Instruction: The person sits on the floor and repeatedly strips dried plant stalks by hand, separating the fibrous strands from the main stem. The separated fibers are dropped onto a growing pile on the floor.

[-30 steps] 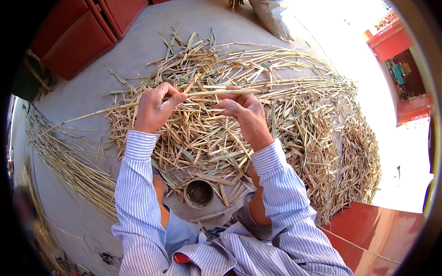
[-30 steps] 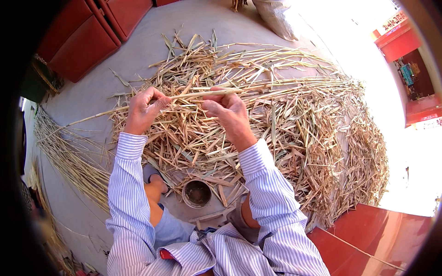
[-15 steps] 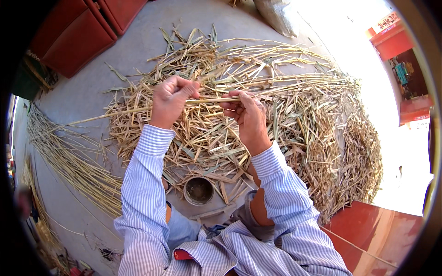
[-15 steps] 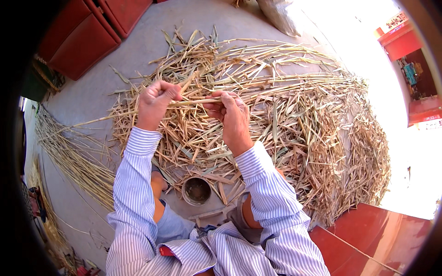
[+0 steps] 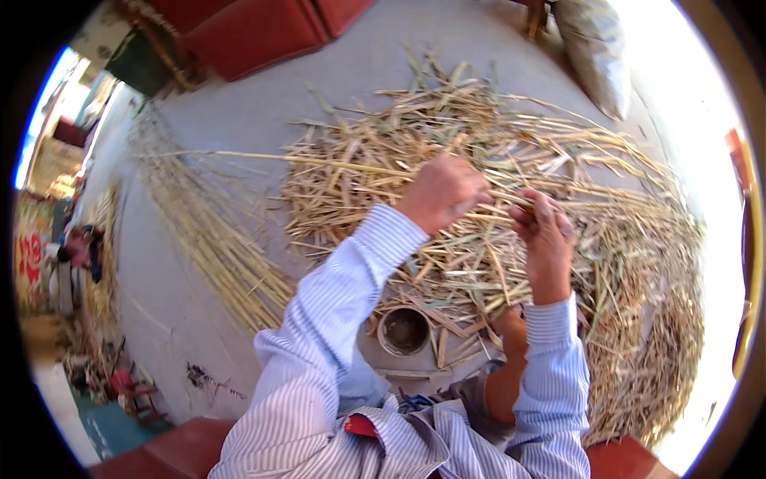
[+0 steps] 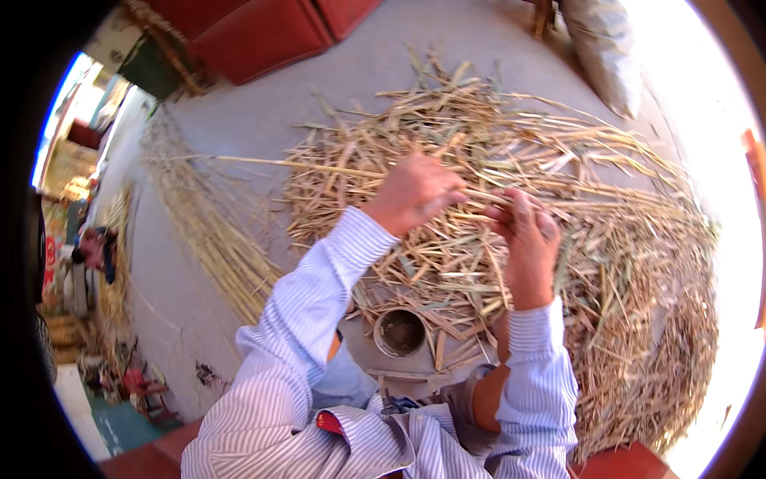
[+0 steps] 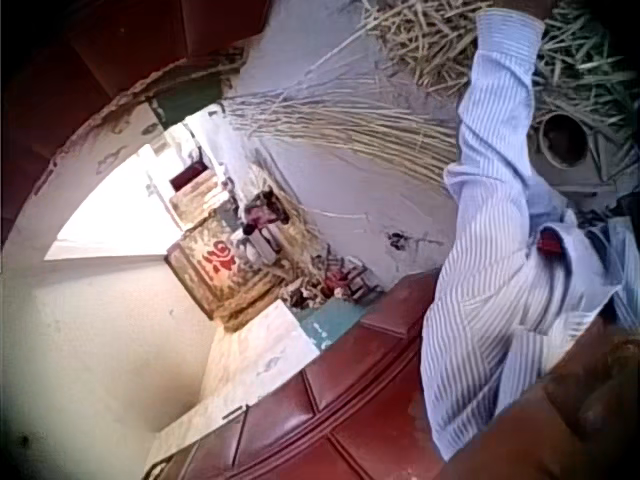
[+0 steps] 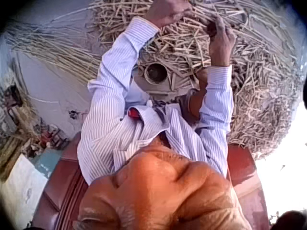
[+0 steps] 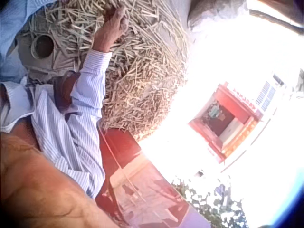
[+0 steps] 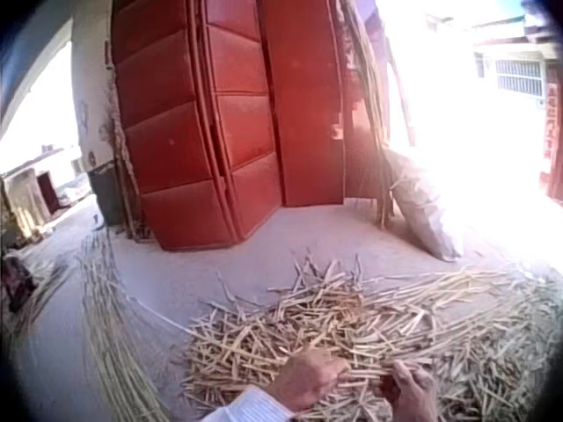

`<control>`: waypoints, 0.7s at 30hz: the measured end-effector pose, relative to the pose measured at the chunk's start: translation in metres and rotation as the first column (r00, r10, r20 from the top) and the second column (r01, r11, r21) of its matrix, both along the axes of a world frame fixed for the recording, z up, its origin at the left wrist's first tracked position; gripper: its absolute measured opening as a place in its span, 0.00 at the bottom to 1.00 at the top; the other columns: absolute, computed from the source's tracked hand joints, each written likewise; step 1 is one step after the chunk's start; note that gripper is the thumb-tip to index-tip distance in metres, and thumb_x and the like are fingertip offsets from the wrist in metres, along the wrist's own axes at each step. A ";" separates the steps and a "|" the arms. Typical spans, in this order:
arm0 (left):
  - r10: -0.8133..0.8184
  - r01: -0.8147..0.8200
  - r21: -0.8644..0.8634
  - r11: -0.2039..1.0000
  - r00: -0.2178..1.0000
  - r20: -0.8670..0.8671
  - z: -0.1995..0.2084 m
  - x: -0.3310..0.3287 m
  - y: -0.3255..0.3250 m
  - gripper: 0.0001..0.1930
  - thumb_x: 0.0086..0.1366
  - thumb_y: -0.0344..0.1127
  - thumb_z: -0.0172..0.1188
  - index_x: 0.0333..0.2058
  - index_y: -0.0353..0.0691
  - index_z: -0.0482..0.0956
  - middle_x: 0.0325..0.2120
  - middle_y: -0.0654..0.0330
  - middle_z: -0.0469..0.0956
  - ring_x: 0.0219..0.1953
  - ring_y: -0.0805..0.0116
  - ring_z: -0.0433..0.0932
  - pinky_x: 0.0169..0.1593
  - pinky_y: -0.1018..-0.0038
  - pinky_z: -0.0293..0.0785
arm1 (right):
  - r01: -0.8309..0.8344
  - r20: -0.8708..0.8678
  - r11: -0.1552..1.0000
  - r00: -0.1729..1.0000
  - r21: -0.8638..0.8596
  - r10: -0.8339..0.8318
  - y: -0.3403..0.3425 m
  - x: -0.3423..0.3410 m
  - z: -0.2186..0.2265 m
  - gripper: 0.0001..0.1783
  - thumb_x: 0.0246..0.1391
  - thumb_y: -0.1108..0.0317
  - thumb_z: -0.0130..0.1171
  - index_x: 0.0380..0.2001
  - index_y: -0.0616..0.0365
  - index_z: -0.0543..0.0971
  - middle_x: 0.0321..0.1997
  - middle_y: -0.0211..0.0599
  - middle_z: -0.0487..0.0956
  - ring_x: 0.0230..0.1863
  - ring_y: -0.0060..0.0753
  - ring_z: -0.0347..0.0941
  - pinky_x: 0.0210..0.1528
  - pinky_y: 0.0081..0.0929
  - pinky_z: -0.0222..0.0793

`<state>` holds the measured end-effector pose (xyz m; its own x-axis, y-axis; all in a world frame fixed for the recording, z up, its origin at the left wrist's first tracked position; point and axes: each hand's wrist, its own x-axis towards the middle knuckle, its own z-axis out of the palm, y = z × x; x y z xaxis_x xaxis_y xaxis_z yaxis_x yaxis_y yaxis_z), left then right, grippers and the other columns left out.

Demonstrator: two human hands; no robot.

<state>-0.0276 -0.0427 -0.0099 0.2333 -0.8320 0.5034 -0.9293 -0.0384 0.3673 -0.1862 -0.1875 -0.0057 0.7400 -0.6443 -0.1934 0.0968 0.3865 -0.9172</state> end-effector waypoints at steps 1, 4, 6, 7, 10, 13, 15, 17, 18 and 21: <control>0.066 -0.070 0.023 0.997 0.987 0.148 0.001 -0.003 0.002 0.11 0.61 0.44 0.59 0.28 0.43 0.79 0.21 0.63 0.76 0.31 0.63 0.76 0.38 0.64 0.67 | -0.024 -0.005 0.999 1.000 0.034 0.024 0.000 -0.002 0.000 0.14 0.64 0.61 0.54 0.44 0.61 0.77 0.38 0.37 0.82 0.34 0.26 0.80 0.33 0.18 0.77; 0.171 -0.194 0.028 0.981 0.916 0.363 0.012 -0.007 0.016 0.08 0.56 0.39 0.60 0.23 0.44 0.75 0.19 0.64 0.75 0.29 0.67 0.75 0.38 0.67 0.68 | -0.048 -0.017 0.998 0.999 0.040 0.049 0.007 0.000 -0.003 0.13 0.62 0.63 0.57 0.43 0.61 0.78 0.36 0.39 0.83 0.31 0.23 0.79 0.31 0.15 0.76; 0.215 -0.229 -0.028 0.973 0.855 0.473 0.027 -0.010 0.024 0.07 0.52 0.36 0.61 0.21 0.43 0.74 0.18 0.64 0.74 0.28 0.68 0.75 0.38 0.69 0.69 | -0.087 0.010 0.995 0.996 0.041 0.087 0.013 -0.001 -0.001 0.12 0.62 0.63 0.57 0.43 0.60 0.78 0.35 0.38 0.83 0.31 0.22 0.79 0.30 0.15 0.76; 0.233 -0.244 -0.039 0.969 0.849 0.474 0.031 -0.010 0.031 0.07 0.52 0.36 0.61 0.21 0.43 0.74 0.18 0.64 0.74 0.28 0.68 0.75 0.38 0.69 0.69 | -0.105 0.022 0.994 0.994 0.036 0.104 0.017 -0.002 -0.001 0.12 0.62 0.63 0.57 0.42 0.60 0.78 0.35 0.38 0.83 0.30 0.22 0.79 0.30 0.16 0.76; 0.248 -0.271 -0.010 0.963 0.865 0.437 0.021 -0.015 0.043 0.06 0.52 0.35 0.61 0.22 0.43 0.74 0.19 0.63 0.76 0.30 0.66 0.77 0.41 0.67 0.71 | -0.214 -0.097 0.977 0.972 0.016 0.214 0.025 -0.005 -0.002 0.11 0.63 0.63 0.56 0.42 0.60 0.77 0.34 0.37 0.82 0.30 0.23 0.78 0.29 0.16 0.74; 0.161 -0.369 0.382 0.847 0.864 0.477 -0.035 -0.010 0.069 0.06 0.52 0.34 0.61 0.24 0.40 0.75 0.19 0.60 0.78 0.32 0.65 0.79 0.38 0.66 0.75 | -0.494 -0.334 0.867 0.830 -0.071 0.446 0.036 0.000 -0.029 0.13 0.63 0.64 0.53 0.44 0.63 0.75 0.35 0.36 0.82 0.30 0.24 0.78 0.31 0.19 0.74; 0.151 -0.426 0.392 0.816 0.810 0.566 -0.037 -0.008 0.084 0.06 0.54 0.34 0.61 0.23 0.39 0.74 0.19 0.60 0.78 0.31 0.65 0.80 0.34 0.67 0.76 | -0.586 -0.384 0.776 0.789 -0.234 0.480 0.045 0.004 -0.040 0.13 0.63 0.66 0.52 0.46 0.63 0.76 0.33 0.34 0.82 0.29 0.21 0.79 0.30 0.16 0.72; 0.106 -0.493 0.368 0.788 0.698 0.709 -0.028 0.004 0.098 0.08 0.57 0.34 0.61 0.24 0.38 0.74 0.18 0.61 0.78 0.27 0.66 0.79 0.31 0.68 0.76 | -0.583 -0.321 0.761 0.806 -0.285 0.497 0.047 0.005 -0.034 0.15 0.62 0.66 0.52 0.48 0.65 0.75 0.35 0.35 0.82 0.31 0.21 0.79 0.31 0.17 0.72; 0.083 -0.534 0.407 0.741 0.674 0.734 -0.016 0.016 0.104 0.08 0.58 0.35 0.60 0.25 0.38 0.75 0.18 0.61 0.77 0.28 0.66 0.79 0.31 0.68 0.76 | -0.576 -0.304 0.762 0.813 -0.296 0.496 0.046 0.005 -0.024 0.15 0.62 0.66 0.53 0.48 0.65 0.75 0.36 0.35 0.82 0.31 0.21 0.79 0.31 0.17 0.72; 0.016 -0.647 0.516 0.561 0.632 0.775 0.028 0.066 0.141 0.10 0.60 0.38 0.59 0.25 0.39 0.75 0.18 0.62 0.76 0.30 0.66 0.78 0.33 0.69 0.76 | -0.575 -0.281 0.744 0.818 -0.340 0.502 0.045 0.005 -0.020 0.16 0.61 0.65 0.54 0.47 0.65 0.75 0.36 0.36 0.82 0.32 0.22 0.79 0.33 0.19 0.73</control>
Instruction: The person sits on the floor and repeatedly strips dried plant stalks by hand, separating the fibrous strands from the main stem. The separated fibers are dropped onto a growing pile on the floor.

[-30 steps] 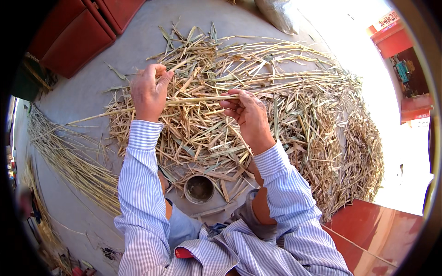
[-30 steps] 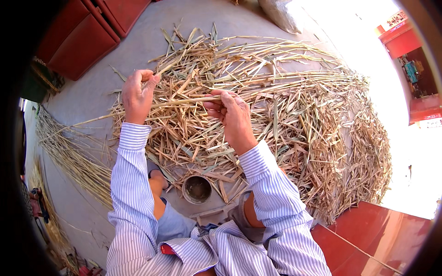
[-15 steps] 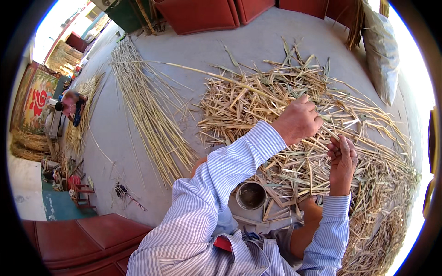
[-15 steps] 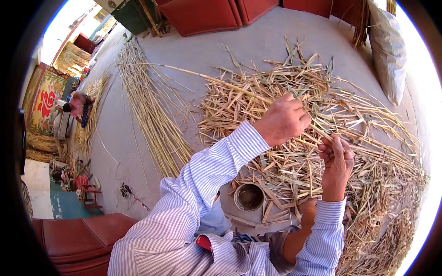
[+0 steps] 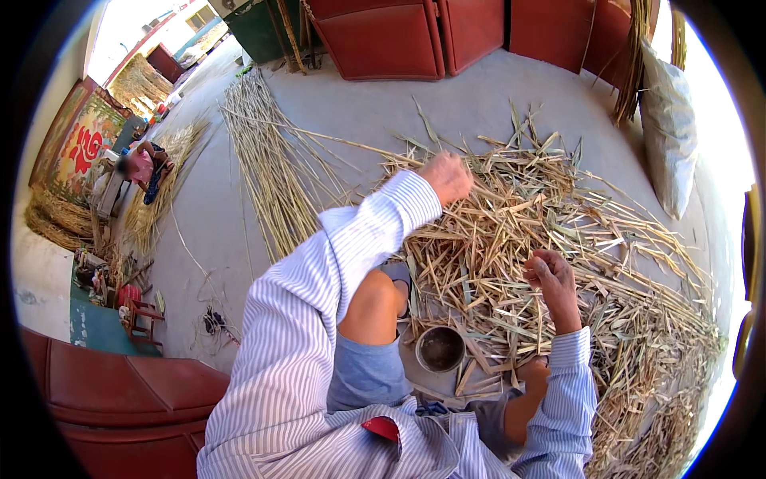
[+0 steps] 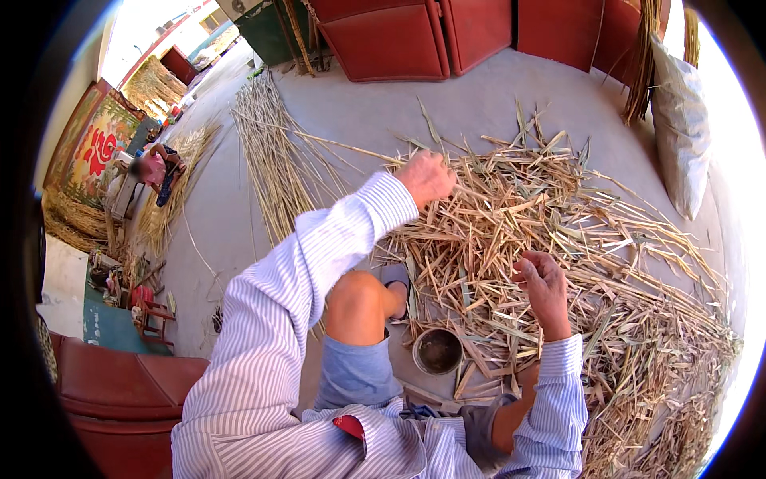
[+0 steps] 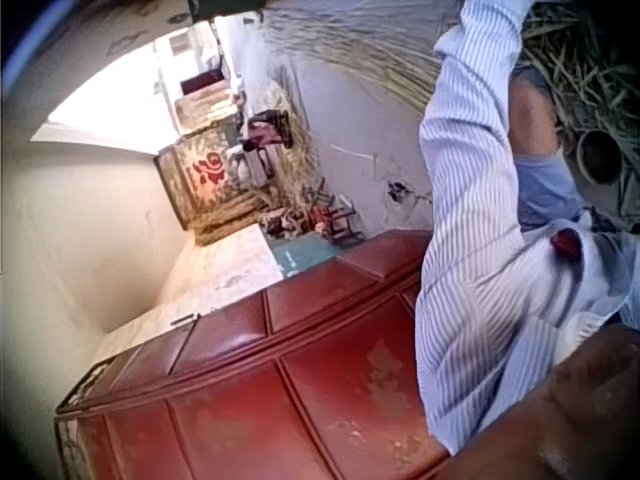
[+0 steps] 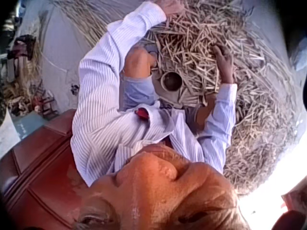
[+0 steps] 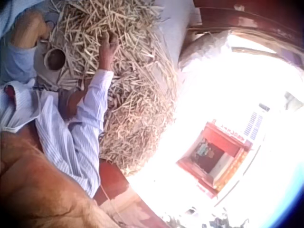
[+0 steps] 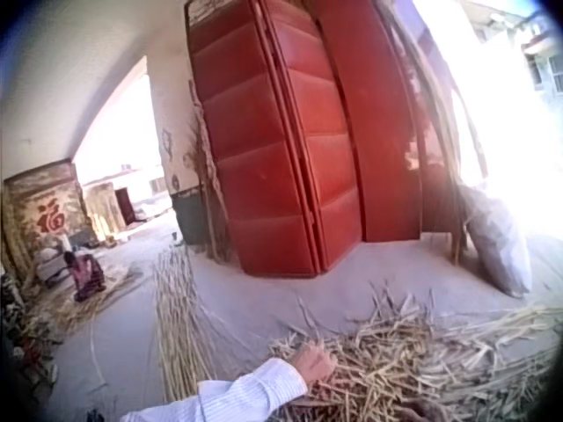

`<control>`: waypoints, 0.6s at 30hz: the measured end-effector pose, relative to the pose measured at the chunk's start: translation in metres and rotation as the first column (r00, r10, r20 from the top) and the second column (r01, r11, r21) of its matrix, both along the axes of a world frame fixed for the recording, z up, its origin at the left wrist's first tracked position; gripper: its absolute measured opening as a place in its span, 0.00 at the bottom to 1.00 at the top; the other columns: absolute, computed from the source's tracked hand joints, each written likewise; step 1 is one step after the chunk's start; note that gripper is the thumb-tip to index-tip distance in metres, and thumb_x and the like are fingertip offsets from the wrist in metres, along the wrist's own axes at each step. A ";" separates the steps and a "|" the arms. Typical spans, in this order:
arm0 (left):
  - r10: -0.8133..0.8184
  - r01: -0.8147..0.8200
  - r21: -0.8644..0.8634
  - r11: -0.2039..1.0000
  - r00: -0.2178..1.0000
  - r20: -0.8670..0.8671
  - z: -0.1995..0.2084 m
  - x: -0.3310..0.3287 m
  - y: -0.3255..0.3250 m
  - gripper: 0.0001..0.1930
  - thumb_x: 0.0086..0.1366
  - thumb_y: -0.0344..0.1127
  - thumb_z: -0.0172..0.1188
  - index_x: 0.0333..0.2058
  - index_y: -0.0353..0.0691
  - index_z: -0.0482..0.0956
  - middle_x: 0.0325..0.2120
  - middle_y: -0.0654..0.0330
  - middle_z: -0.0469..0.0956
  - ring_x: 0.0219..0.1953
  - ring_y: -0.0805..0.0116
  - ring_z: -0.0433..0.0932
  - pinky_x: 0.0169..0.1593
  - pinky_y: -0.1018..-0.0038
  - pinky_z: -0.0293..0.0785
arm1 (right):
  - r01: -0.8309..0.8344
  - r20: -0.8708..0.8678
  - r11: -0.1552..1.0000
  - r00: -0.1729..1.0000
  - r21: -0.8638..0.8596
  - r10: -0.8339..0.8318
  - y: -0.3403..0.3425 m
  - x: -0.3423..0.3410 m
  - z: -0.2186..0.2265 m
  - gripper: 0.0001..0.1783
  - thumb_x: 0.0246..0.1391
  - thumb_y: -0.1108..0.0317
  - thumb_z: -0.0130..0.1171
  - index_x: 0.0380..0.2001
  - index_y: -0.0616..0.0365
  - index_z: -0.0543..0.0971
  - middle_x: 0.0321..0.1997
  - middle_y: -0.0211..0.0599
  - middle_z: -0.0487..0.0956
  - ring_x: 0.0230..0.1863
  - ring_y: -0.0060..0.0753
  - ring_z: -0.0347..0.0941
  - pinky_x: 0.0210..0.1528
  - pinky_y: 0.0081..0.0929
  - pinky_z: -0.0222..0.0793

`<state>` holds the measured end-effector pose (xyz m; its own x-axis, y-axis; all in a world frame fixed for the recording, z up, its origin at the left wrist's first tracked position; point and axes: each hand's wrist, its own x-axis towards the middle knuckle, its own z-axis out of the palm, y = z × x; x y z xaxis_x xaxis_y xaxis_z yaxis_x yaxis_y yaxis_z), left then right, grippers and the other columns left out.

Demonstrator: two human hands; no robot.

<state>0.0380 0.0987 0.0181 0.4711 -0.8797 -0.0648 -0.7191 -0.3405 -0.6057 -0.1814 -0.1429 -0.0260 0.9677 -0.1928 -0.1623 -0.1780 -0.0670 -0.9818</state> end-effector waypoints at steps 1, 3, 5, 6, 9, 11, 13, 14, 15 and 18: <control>-0.033 0.036 -0.052 0.998 0.998 0.061 0.030 0.006 0.009 0.10 0.60 0.38 0.59 0.24 0.39 0.75 0.18 0.62 0.76 0.30 0.67 0.77 0.32 0.69 0.75 | -0.002 0.015 1.000 1.000 -0.027 0.003 -0.002 0.001 -0.001 0.16 0.61 0.65 0.55 0.47 0.65 0.75 0.36 0.36 0.82 0.32 0.22 0.79 0.33 0.19 0.73; -0.152 0.169 -0.102 0.980 0.976 0.153 0.086 -0.009 0.008 0.10 0.61 0.37 0.58 0.23 0.40 0.74 0.18 0.62 0.75 0.29 0.69 0.75 0.31 0.71 0.72 | 0.033 0.054 0.993 0.998 -0.112 -0.027 -0.003 0.001 0.000 0.15 0.59 0.65 0.56 0.45 0.66 0.76 0.34 0.35 0.81 0.32 0.23 0.79 0.34 0.20 0.73; -0.306 0.330 -0.076 0.941 0.926 0.221 0.122 -0.030 0.011 0.09 0.60 0.36 0.58 0.23 0.40 0.74 0.18 0.62 0.74 0.28 0.70 0.73 0.30 0.72 0.70 | 0.061 0.106 0.974 0.994 -0.216 -0.039 0.001 0.001 -0.006 0.15 0.58 0.66 0.56 0.42 0.67 0.77 0.32 0.35 0.81 0.31 0.23 0.78 0.34 0.21 0.73; -0.396 0.415 -0.105 0.904 0.904 0.161 0.113 -0.039 0.010 0.09 0.60 0.36 0.58 0.23 0.40 0.74 0.17 0.62 0.74 0.27 0.70 0.72 0.30 0.72 0.69 | 0.086 0.131 0.954 0.990 -0.286 -0.050 -0.005 0.001 -0.008 0.14 0.57 0.67 0.57 0.41 0.68 0.77 0.31 0.35 0.80 0.30 0.23 0.78 0.34 0.21 0.73; -0.535 0.528 -0.170 0.832 0.845 0.005 0.068 -0.081 0.035 0.10 0.57 0.37 0.58 0.20 0.40 0.73 0.15 0.63 0.72 0.26 0.69 0.71 0.30 0.73 0.67 | 0.050 0.081 0.926 0.996 -0.374 -0.021 0.005 0.001 -0.004 0.13 0.55 0.68 0.58 0.39 0.68 0.78 0.27 0.36 0.79 0.29 0.22 0.76 0.33 0.22 0.71; -0.426 0.417 -0.098 0.904 0.896 -0.121 0.025 -0.089 0.101 0.12 0.56 0.39 0.57 0.18 0.41 0.72 0.15 0.64 0.71 0.26 0.67 0.72 0.31 0.72 0.67 | -0.001 0.083 0.907 0.996 -0.421 0.040 0.023 0.004 -0.006 0.13 0.55 0.68 0.59 0.39 0.68 0.78 0.26 0.38 0.80 0.29 0.24 0.76 0.32 0.23 0.71; -0.267 0.280 0.032 0.959 0.939 -0.215 -0.017 -0.091 0.159 0.12 0.55 0.40 0.56 0.17 0.42 0.72 0.15 0.64 0.72 0.26 0.66 0.73 0.32 0.70 0.68 | 0.004 0.134 0.869 0.988 -0.495 0.071 0.028 0.004 -0.008 0.14 0.54 0.67 0.60 0.39 0.67 0.78 0.28 0.42 0.81 0.29 0.29 0.77 0.32 0.25 0.72; -0.201 0.226 0.087 0.970 0.952 -0.233 -0.044 -0.092 0.183 0.11 0.55 0.39 0.56 0.17 0.42 0.73 0.16 0.63 0.73 0.27 0.66 0.74 0.32 0.69 0.69 | 0.000 0.131 0.861 0.988 -0.508 0.077 0.024 0.003 -0.010 0.15 0.54 0.66 0.60 0.39 0.67 0.78 0.29 0.43 0.81 0.29 0.31 0.78 0.33 0.26 0.72; -0.100 0.139 0.115 0.984 0.949 -0.298 -0.077 -0.088 0.216 0.10 0.53 0.40 0.57 0.18 0.43 0.74 0.17 0.62 0.75 0.27 0.65 0.75 0.33 0.70 0.69 | -0.002 0.124 0.855 0.989 -0.518 0.078 0.021 0.004 -0.010 0.15 0.53 0.65 0.60 0.39 0.67 0.78 0.29 0.44 0.81 0.30 0.32 0.78 0.33 0.27 0.73; 0.237 -0.055 0.427 0.903 0.891 -0.387 -0.152 -0.083 0.284 0.07 0.54 0.36 0.56 0.23 0.49 0.83 0.23 0.65 0.82 0.35 0.63 0.80 0.33 0.63 0.73 | 0.014 0.089 0.811 0.995 -0.585 0.047 -0.006 -0.008 -0.010 0.16 0.51 0.62 0.61 0.37 0.64 0.78 0.30 0.47 0.81 0.32 0.41 0.79 0.35 0.33 0.73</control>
<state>-0.0451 0.3828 -0.1340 0.4390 -0.6593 -0.6104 -0.8949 -0.2603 -0.3624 -0.1896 -0.1488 -0.0364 0.9762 -0.2056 0.0684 -0.0799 -0.6349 -0.7685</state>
